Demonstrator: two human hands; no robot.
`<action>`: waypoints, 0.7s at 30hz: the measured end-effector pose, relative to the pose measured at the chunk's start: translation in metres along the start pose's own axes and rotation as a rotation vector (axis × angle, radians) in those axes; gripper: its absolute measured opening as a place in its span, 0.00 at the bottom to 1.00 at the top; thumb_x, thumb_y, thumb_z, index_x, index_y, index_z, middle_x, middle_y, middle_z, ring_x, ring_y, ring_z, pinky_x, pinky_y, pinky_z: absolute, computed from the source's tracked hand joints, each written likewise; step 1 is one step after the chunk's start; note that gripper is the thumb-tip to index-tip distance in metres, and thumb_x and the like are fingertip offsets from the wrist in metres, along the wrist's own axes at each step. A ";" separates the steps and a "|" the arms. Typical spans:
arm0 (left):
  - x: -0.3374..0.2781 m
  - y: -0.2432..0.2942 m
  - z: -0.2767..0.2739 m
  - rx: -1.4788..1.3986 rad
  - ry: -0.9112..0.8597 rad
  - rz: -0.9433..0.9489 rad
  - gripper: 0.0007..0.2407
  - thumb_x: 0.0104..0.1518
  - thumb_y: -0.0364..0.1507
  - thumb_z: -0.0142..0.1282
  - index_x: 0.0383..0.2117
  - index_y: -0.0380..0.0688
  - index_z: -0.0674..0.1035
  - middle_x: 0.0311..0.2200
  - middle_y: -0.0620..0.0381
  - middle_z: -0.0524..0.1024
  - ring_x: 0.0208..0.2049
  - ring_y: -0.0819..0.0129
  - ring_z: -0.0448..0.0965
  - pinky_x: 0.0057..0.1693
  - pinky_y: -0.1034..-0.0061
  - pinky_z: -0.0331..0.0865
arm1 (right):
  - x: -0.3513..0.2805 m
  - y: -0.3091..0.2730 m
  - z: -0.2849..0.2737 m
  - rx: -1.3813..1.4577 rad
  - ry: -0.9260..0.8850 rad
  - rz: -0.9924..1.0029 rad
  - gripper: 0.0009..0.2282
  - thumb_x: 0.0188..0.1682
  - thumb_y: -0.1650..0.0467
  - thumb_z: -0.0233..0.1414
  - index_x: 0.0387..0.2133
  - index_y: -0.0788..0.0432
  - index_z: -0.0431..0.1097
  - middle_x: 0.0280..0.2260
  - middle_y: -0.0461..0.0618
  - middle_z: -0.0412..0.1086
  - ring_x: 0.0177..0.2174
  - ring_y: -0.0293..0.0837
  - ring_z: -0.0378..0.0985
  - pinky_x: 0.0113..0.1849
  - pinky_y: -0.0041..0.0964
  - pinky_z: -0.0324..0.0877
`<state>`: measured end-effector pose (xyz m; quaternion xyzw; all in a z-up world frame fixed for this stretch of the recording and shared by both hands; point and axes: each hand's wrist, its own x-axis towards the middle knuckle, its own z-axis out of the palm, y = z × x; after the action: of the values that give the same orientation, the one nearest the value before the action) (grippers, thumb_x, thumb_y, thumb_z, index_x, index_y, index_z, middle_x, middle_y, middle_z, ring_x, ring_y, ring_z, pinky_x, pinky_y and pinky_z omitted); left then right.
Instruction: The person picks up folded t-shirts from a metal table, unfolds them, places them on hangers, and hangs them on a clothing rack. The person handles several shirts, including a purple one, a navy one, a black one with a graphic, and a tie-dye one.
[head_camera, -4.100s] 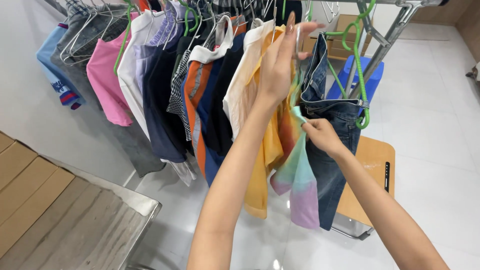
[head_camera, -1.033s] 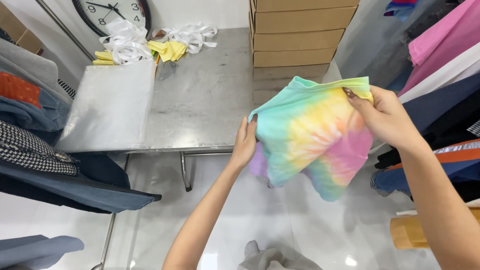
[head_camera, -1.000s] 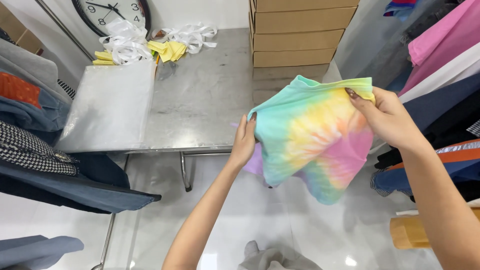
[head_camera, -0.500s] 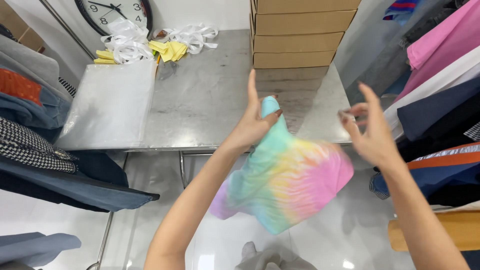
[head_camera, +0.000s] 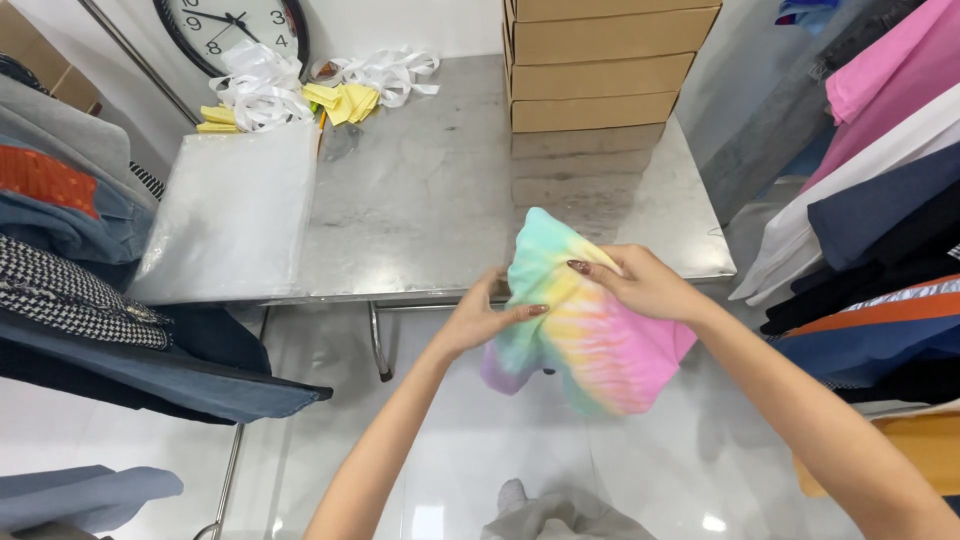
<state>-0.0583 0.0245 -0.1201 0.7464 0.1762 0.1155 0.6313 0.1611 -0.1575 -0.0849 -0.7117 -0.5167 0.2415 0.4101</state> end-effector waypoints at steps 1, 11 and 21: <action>0.009 -0.016 -0.001 0.000 -0.002 -0.002 0.34 0.48 0.43 0.79 0.59 0.42 0.75 0.53 0.43 0.82 0.62 0.48 0.78 0.68 0.50 0.67 | -0.002 -0.007 -0.005 0.001 0.000 0.002 0.10 0.59 0.67 0.54 0.32 0.59 0.80 0.27 0.51 0.82 0.33 0.41 0.78 0.41 0.43 0.75; 0.022 -0.023 0.011 0.687 0.537 0.071 0.18 0.63 0.52 0.57 0.41 0.53 0.80 0.37 0.56 0.81 0.45 0.53 0.82 0.50 0.58 0.74 | 0.023 -0.005 -0.004 0.323 0.156 0.497 0.11 0.59 0.63 0.54 0.39 0.60 0.78 0.23 0.50 0.76 0.21 0.43 0.79 0.22 0.38 0.73; -0.006 0.043 0.053 -1.006 0.190 -0.395 0.51 0.51 0.74 0.33 0.74 0.46 0.65 0.69 0.35 0.69 0.66 0.43 0.73 0.64 0.56 0.72 | 0.047 0.088 0.075 0.803 0.262 0.623 0.28 0.56 0.56 0.60 0.62 0.64 0.66 0.48 0.64 0.73 0.41 0.58 0.82 0.43 0.55 0.78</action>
<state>-0.0377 -0.0320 -0.0864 0.2914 0.2924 0.1317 0.9012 0.1675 -0.1006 -0.1955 -0.6426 -0.0916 0.4402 0.6205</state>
